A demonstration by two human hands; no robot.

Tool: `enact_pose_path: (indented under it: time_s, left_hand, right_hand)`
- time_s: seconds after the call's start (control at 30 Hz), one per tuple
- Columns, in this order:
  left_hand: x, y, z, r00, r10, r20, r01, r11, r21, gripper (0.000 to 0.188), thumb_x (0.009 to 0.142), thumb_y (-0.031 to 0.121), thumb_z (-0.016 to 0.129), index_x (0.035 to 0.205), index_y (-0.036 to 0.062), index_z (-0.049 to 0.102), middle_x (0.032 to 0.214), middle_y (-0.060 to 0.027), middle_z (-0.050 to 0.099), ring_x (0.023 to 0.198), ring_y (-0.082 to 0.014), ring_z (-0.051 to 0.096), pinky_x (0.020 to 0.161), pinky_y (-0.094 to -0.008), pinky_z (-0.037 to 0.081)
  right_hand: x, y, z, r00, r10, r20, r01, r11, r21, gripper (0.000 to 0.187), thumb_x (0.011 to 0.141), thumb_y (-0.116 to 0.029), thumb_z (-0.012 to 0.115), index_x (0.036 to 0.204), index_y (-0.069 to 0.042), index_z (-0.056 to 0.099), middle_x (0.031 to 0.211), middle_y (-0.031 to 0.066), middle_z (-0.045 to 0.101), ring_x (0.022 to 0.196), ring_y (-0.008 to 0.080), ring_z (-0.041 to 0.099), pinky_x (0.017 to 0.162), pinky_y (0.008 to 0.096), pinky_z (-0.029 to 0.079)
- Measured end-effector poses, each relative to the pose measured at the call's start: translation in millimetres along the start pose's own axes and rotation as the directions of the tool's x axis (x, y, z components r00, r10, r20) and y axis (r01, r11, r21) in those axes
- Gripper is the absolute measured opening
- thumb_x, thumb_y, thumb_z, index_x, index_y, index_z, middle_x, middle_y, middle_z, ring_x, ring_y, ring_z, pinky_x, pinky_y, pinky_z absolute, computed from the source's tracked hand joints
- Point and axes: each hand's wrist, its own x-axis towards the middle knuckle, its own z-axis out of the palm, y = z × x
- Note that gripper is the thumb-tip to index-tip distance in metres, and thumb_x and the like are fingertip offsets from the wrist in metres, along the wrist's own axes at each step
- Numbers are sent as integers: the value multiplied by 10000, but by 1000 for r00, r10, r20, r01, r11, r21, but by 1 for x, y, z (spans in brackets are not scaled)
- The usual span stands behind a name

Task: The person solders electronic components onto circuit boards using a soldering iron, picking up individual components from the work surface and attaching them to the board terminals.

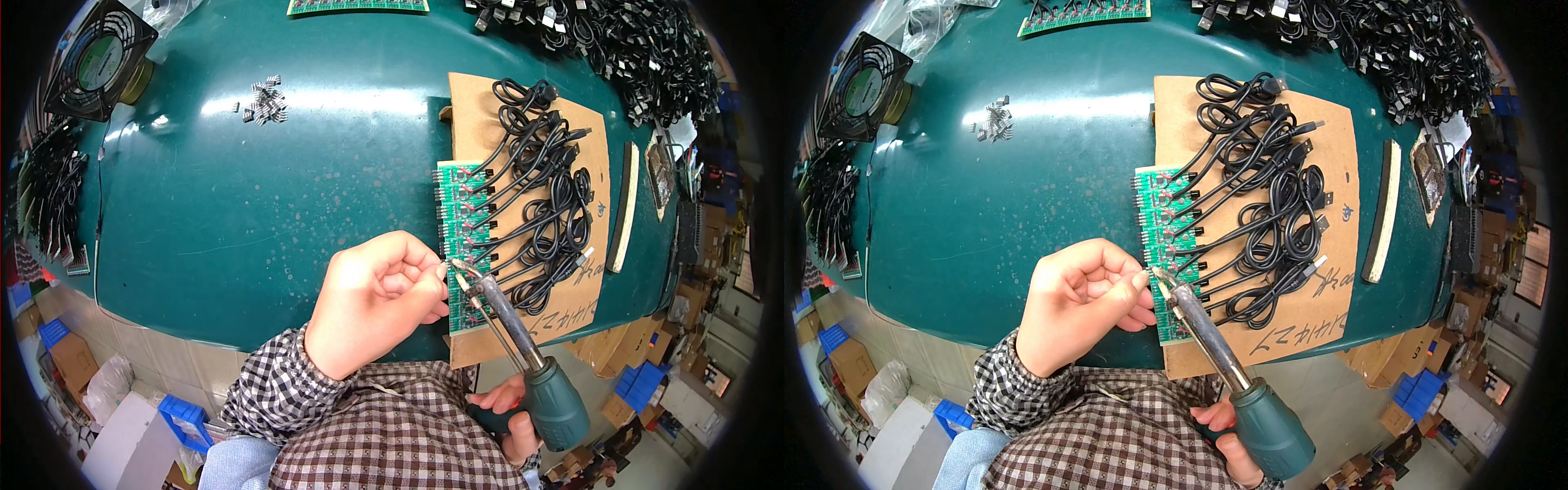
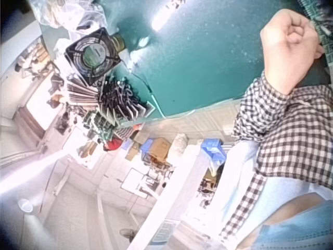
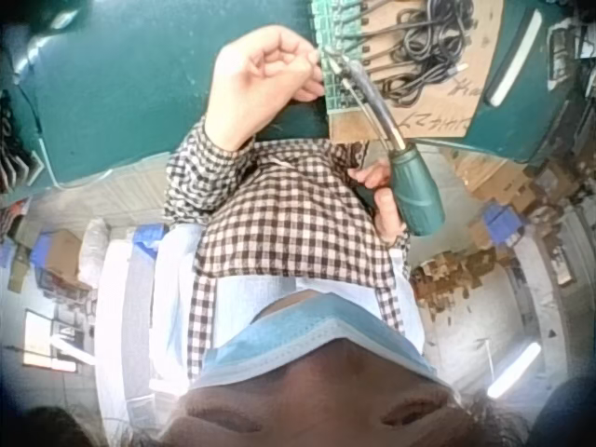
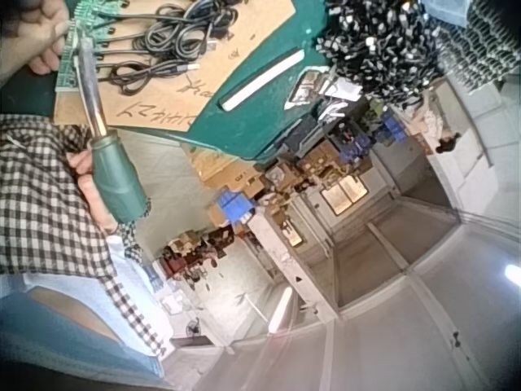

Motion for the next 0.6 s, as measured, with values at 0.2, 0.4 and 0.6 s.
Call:
enact_pose_path:
  time_s: [0.2, 0.4, 0.6]
  left_hand:
    - [0, -1, -1, 1000, 2, 5, -2, 1000, -17, 74, 847, 35, 519, 860, -37, 520, 761, -98, 607, 672, -150, 628, 587, -249, 536]
    - [0, 0, 0, 1000, -11, 2, 11, 1000, -15, 80, 850, 40, 518, 861, -38, 521, 759, -97, 607, 672, -149, 628, 587, -248, 535]
    - [-1, -1, 0, 1000, -3, -3, 3, 1000, -17, 80, 851, 41, 518, 863, -38, 524, 758, -96, 607, 668, -149, 629, 583, -244, 532]
  right_hand:
    - [-1, -3, -1, 1000, -19, 11, 20, 998, -53, 396, 825, -333, 540, 727, 47, 486, 704, 140, 469, 633, 243, 571, 702, 452, 534]
    - [-2, -8, -1, 1000, 1, 31, 2, 996, -89, 394, 825, -338, 541, 720, 39, 497, 689, 134, 477, 640, 243, 574, 700, 441, 535]
    - [-7, -4, -4, 999, 26, 26, -24, 996, -83, 422, 810, -359, 560, 763, 54, 487, 694, 133, 490, 648, 256, 579, 694, 436, 536]
